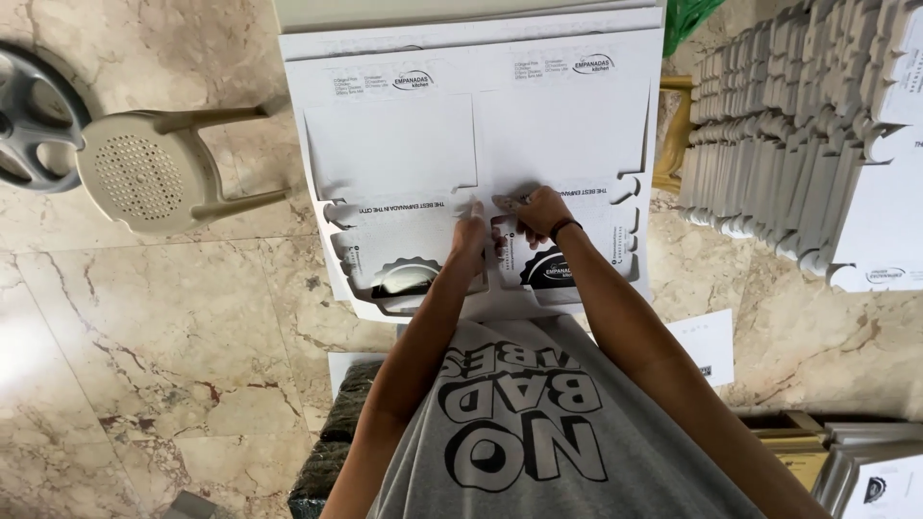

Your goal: Punching out pre-cut cardboard shapes from sheets and stacking the components in a factory setting.

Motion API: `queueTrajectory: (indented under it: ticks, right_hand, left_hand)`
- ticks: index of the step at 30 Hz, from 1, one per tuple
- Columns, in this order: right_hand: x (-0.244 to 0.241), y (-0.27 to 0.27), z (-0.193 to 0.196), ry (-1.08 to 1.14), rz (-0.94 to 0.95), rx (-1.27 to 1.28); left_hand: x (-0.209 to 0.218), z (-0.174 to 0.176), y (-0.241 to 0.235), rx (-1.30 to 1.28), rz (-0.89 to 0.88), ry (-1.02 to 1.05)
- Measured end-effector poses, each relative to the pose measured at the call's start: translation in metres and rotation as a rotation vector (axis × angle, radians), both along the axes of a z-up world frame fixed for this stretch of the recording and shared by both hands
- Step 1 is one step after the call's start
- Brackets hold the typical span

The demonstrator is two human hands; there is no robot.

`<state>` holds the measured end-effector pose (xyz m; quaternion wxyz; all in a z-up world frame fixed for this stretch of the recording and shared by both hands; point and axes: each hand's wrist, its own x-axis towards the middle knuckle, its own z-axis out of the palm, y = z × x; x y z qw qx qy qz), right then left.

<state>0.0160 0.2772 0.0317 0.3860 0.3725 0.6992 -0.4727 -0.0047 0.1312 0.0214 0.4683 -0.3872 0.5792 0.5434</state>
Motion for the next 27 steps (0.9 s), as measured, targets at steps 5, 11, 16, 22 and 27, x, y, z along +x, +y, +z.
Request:
queueTrajectory:
  ticks: [5,11,16,22,27]
  right_hand:
    - [0.007,-0.004,-0.003,0.025,-0.015,0.002]
    - [0.017,-0.002,-0.037,0.091,0.166,0.077]
    - [0.008,0.000,-0.025,0.121,0.121,0.043]
    - [-0.012,0.002,0.032,0.078,-0.008,-0.105]
    - [-0.015,-0.002,0.043,0.022,0.038,-0.040]
  left_hand:
    - [0.004,0.021,-0.001,0.024,-0.020,0.032]
    - [-0.001,0.072,0.009,0.021,-0.211,0.334]
    - [-0.014,0.092,-0.014,0.187,0.116,0.449]
    - [0.018,0.087,-0.017,0.156,-0.328,0.296]
    - [0.084,-0.028,-0.080,0.237,-0.548,0.480]
